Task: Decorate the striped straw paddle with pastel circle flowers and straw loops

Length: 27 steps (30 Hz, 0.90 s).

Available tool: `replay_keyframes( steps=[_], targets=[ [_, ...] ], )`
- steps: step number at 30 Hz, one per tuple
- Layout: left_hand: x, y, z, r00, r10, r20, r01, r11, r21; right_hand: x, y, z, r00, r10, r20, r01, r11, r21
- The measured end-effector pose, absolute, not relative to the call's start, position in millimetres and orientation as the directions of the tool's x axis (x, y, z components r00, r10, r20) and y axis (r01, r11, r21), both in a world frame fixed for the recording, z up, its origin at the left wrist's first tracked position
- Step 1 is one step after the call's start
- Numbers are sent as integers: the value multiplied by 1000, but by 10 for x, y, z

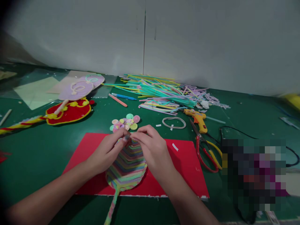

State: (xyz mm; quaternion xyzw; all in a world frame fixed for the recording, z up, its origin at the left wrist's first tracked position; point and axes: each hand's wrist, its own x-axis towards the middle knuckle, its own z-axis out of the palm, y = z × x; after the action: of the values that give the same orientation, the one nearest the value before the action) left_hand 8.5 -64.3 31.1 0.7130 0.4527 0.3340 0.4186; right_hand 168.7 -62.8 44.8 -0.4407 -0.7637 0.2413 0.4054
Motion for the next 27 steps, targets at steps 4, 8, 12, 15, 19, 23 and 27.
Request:
replay_keyframes(
  steps=[4,8,12,15,19,23,27],
  targets=[
    [88,-643,310,369,925,92,411,-251,876,1704,-625,431,-291,864,411,481,504,-718],
    [88,-643,305,371,924,94,449,-267,853,1714,-625,418,-308,853,422,483,522,-703],
    [90,-637,297,374,922,98,454,-274,848,1702,-631,445,-282,874,396,505,486,-714],
    [89,-630,285,362,926,105,461,-276,844,1693,-634,466,-256,897,361,526,443,-726],
    [83,-621,267,361,927,104,492,-285,823,1695,-631,464,-250,904,347,537,427,-728],
    [74,-621,263,384,918,105,549,-318,773,1698,-629,453,-244,910,335,551,414,-725],
    [67,-625,256,400,909,121,592,-357,723,1698,-624,429,-243,911,335,558,413,-719]
  ],
)
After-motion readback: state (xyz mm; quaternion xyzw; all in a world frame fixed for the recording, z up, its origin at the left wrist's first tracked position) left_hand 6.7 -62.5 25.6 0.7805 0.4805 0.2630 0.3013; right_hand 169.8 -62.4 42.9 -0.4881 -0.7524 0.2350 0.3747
